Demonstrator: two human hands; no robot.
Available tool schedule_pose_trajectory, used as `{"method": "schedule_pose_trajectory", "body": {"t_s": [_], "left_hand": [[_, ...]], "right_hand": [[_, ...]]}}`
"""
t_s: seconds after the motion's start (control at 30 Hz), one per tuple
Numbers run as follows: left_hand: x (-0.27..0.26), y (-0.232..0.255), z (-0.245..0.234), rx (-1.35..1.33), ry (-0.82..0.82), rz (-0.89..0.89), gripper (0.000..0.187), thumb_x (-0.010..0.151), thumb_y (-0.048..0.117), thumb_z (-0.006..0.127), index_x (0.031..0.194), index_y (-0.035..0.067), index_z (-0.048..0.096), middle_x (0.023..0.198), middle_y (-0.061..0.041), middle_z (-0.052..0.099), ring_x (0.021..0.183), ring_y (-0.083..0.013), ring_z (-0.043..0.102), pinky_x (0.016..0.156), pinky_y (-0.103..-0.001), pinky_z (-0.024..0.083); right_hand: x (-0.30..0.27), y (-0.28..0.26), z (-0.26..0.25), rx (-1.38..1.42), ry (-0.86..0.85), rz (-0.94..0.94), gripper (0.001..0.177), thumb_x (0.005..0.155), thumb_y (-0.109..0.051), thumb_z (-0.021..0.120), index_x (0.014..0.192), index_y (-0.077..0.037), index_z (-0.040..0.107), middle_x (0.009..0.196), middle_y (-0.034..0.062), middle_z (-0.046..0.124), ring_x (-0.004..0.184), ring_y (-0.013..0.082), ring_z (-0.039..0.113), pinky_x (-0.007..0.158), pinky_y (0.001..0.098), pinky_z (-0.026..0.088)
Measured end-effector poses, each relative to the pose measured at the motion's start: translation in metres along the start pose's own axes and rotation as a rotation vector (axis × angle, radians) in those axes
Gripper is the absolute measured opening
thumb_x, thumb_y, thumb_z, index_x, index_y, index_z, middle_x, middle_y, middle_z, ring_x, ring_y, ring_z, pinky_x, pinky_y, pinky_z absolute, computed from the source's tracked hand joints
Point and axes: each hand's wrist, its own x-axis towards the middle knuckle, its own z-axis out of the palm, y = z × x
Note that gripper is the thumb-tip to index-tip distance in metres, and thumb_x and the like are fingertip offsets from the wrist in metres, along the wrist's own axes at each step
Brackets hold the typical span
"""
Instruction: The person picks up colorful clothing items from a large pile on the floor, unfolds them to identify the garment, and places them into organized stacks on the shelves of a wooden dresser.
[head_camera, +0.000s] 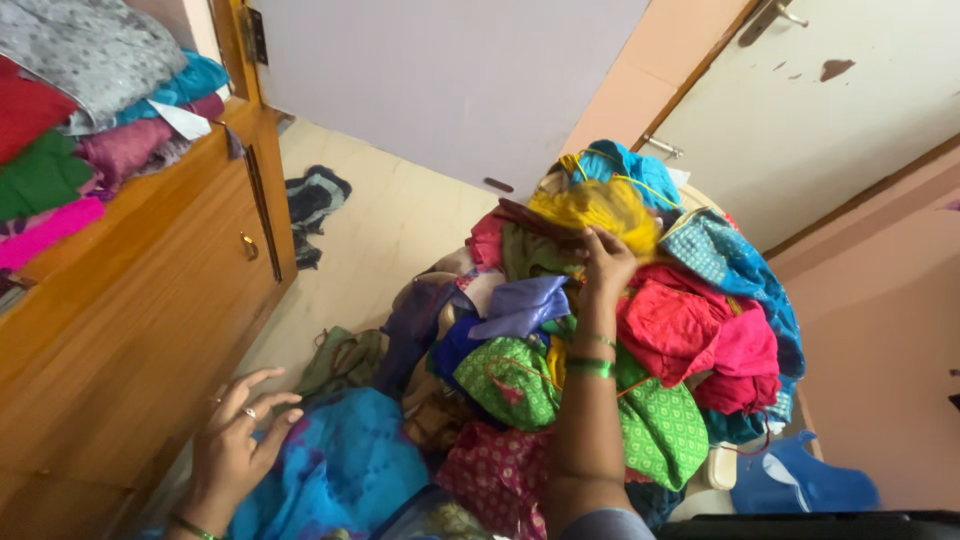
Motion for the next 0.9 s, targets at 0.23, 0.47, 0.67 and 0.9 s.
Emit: {"method": "schedule_pose_trajectory", "body": {"t_s": [0.23,0.47,0.67,0.9], "left_hand": [[-0.003,0.011,0.007,-0.029,-0.021,-0.034,0.023,0.080,0.031,0.077,0.095,0.014,0.077,0.121,-0.005,0.069,0.111,-0.0291,0.064,0.093,-0.039,0.051],[-0.024,0.002,0.023,-0.061,-0.162,0.044,0.066,0.072,0.030,0.079,0.127,-0.003,0.065,0.124,-0.018,0.065,0.114,-0.0339,0.061,0.094,-0.043,0.049],[-0.066,-0.022,0.029,-0.410,-0.175,-0.084,0.050,0.085,0.020,0.069,0.130,0.000,0.066,0.123,-0.016,0.067,0.111,-0.0294,0.062,0.093,-0.040,0.049],[-0.094,-0.092,0.045,-0.534,0.147,-0.461,0.034,0.101,0.009,0.057,0.133,0.003,0.067,0.121,-0.014,0.069,0.107,-0.0241,0.064,0.093,-0.037,0.050]], "right_hand": [[-0.146,-0.091,0.048,0.169,-0.470,-0.005,0.013,0.087,0.005,0.070,0.096,0.000,0.077,0.082,0.0082,0.076,0.062,0.0126,0.066,0.055,0.0258,0.053],[-0.325,-0.120,0.112,0.350,-1.424,0.105,0.014,0.083,0.000,0.084,0.094,-0.003,0.077,0.093,0.0067,0.075,0.085,0.0169,0.071,0.077,0.0303,0.056],[-0.378,-0.122,0.134,0.121,-1.525,0.136,0.024,0.092,-0.013,0.082,0.112,-0.004,0.075,0.111,0.0076,0.074,0.090,0.0173,0.072,0.076,0.0319,0.058],[-0.365,-0.062,0.154,-0.179,-1.170,-0.482,0.088,0.066,-0.034,0.092,0.138,0.001,0.055,0.136,0.0232,0.061,0.131,0.0371,0.056,0.108,0.0459,0.046]]}}
